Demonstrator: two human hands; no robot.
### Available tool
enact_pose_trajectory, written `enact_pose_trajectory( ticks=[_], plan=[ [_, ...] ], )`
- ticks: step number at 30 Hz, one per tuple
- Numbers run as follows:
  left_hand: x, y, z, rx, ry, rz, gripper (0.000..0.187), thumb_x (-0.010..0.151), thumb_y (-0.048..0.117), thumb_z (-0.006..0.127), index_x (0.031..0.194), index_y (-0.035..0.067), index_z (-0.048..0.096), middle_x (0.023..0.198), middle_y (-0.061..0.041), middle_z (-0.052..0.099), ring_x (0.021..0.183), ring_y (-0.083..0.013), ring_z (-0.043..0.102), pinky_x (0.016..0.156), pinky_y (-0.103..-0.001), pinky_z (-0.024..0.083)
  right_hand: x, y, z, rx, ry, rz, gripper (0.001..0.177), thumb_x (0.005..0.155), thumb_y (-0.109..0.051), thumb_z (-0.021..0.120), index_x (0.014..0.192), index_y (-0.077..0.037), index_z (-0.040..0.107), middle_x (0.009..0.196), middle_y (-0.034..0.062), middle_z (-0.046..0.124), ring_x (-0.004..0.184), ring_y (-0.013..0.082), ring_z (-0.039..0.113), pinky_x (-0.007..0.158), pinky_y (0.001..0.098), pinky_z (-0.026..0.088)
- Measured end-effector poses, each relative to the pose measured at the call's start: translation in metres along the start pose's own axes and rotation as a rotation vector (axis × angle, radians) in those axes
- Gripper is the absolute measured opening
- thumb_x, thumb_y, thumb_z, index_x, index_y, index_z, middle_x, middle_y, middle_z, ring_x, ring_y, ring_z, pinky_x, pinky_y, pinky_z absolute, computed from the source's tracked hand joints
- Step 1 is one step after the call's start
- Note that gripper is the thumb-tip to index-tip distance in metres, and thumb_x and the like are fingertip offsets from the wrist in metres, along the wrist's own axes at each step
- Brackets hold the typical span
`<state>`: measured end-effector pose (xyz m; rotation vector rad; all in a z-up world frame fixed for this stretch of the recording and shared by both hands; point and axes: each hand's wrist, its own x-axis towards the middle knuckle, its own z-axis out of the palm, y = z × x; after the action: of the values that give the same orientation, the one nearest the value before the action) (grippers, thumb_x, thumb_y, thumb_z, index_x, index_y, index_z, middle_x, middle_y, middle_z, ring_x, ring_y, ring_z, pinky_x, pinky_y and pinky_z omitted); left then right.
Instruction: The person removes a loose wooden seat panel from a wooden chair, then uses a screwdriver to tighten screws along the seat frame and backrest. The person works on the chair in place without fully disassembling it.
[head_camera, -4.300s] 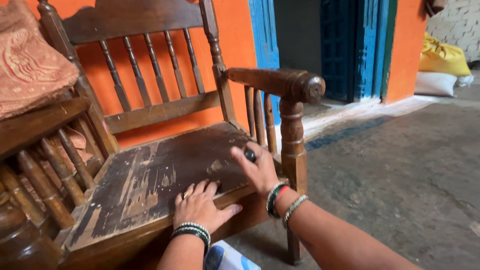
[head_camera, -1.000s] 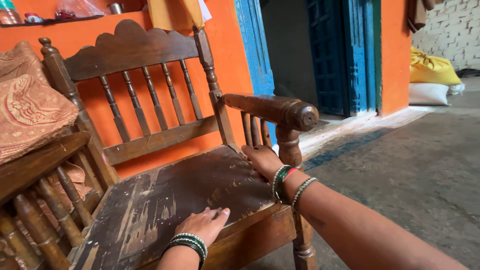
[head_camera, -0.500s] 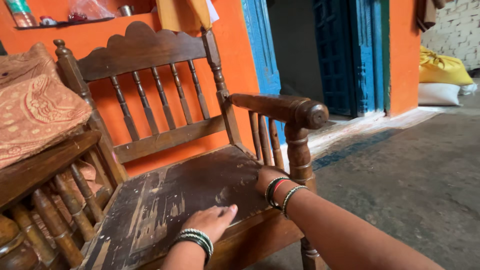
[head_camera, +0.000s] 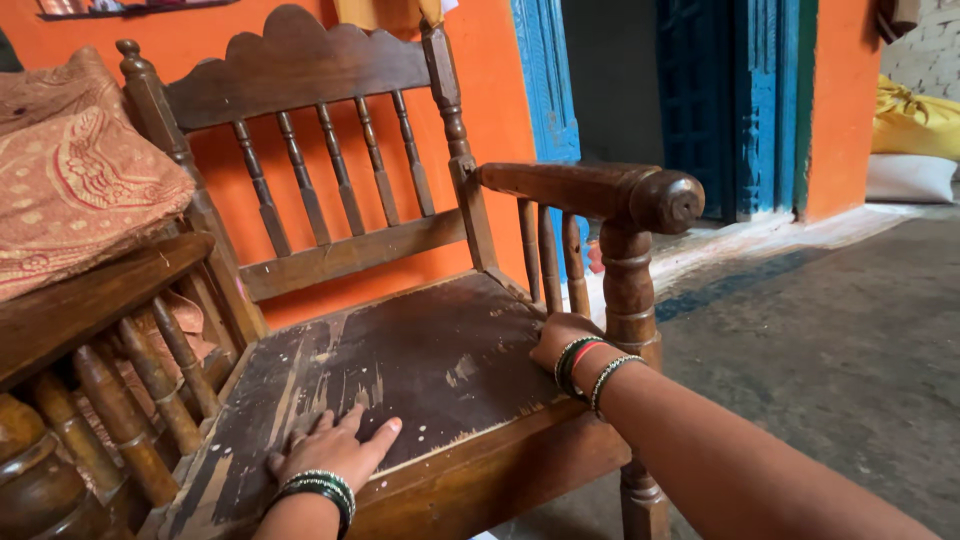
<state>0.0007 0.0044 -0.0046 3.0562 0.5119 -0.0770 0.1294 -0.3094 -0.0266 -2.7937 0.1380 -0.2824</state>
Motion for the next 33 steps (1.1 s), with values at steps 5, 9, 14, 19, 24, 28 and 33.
enact_pose_trajectory(
  ticks=[5, 9, 14, 19, 24, 28, 33],
  plan=[
    [0.000, -0.001, -0.008, 0.042, -0.055, 0.005, 0.088, 0.087, 0.085, 0.034, 0.163, 0.043, 0.021, 0.173, 0.002, 0.020, 0.157, -0.0291, 0.027, 0.124, -0.063, 0.023, 0.004, 0.000, 0.000, -0.016, -0.001, 0.007, 0.050, 0.082, -0.047, 0.081, 0.106, -0.003, 0.076, 0.104, 0.0199, 0.075, 0.100, 0.0334, 0.074, 0.087, 0.0414, 0.060],
    [0.001, -0.001, -0.011, 0.055, -0.049, 0.049, 0.090, 0.087, 0.086, 0.034, 0.163, 0.040, 0.023, 0.170, -0.002, 0.028, 0.155, -0.0269, 0.031, 0.123, -0.060, 0.028, 0.011, 0.006, 0.004, -0.023, 0.007, 0.030, 0.049, 0.080, -0.044, 0.083, 0.106, -0.002, 0.075, 0.104, 0.0200, 0.076, 0.100, 0.0322, 0.075, 0.086, 0.0400, 0.060],
    [0.003, -0.002, -0.011, 0.051, -0.062, 0.048, 0.089, 0.087, 0.086, 0.034, 0.161, 0.037, 0.031, 0.168, -0.001, 0.035, 0.154, -0.0242, 0.037, 0.122, -0.059, 0.032, 0.019, 0.005, 0.011, -0.078, -0.012, 0.018, 0.043, 0.083, -0.039, 0.081, 0.104, -0.002, 0.077, 0.102, 0.0199, 0.077, 0.099, 0.0314, 0.076, 0.085, 0.0386, 0.061],
    [0.008, 0.003, -0.013, 0.075, -0.080, 0.028, 0.092, 0.087, 0.087, 0.036, 0.164, 0.039, 0.022, 0.172, -0.002, 0.022, 0.156, -0.0300, 0.030, 0.123, -0.059, 0.028, 0.029, 0.005, 0.018, -0.230, -0.043, -0.064, 0.040, 0.090, -0.039, 0.072, 0.107, -0.003, 0.076, 0.103, 0.0183, 0.076, 0.100, 0.0317, 0.075, 0.086, 0.0409, 0.060],
    [-0.002, 0.005, -0.013, 0.045, -0.073, 0.019, 0.093, 0.087, 0.088, 0.035, 0.165, 0.042, 0.013, 0.174, 0.000, 0.013, 0.157, -0.0360, 0.023, 0.124, -0.061, 0.024, 0.032, 0.005, 0.023, -0.286, -0.056, -0.062, 0.040, 0.092, -0.038, 0.071, 0.111, -0.003, 0.075, 0.105, 0.0183, 0.076, 0.102, 0.0319, 0.075, 0.086, 0.0415, 0.061],
    [-0.010, 0.007, -0.011, 0.052, -0.062, 0.019, 0.093, 0.086, 0.089, 0.034, 0.164, 0.042, 0.014, 0.173, 0.002, 0.014, 0.157, -0.0382, 0.022, 0.124, -0.060, 0.022, 0.030, 0.008, 0.021, -0.238, -0.048, -0.050, 0.039, 0.091, -0.037, 0.073, 0.112, -0.003, 0.075, 0.106, 0.0188, 0.075, 0.103, 0.0328, 0.075, 0.087, 0.0416, 0.060],
    [-0.006, -0.004, -0.013, 0.056, -0.031, 0.089, 0.095, 0.084, 0.091, 0.033, 0.163, 0.039, 0.024, 0.172, -0.002, 0.022, 0.157, -0.0304, 0.027, 0.124, -0.063, 0.022, 0.001, 0.001, 0.001, -0.049, 0.009, -0.026, 0.039, 0.087, -0.035, 0.078, 0.109, -0.003, 0.076, 0.106, 0.0204, 0.074, 0.102, 0.0346, 0.074, 0.089, 0.0415, 0.059]
  ],
)
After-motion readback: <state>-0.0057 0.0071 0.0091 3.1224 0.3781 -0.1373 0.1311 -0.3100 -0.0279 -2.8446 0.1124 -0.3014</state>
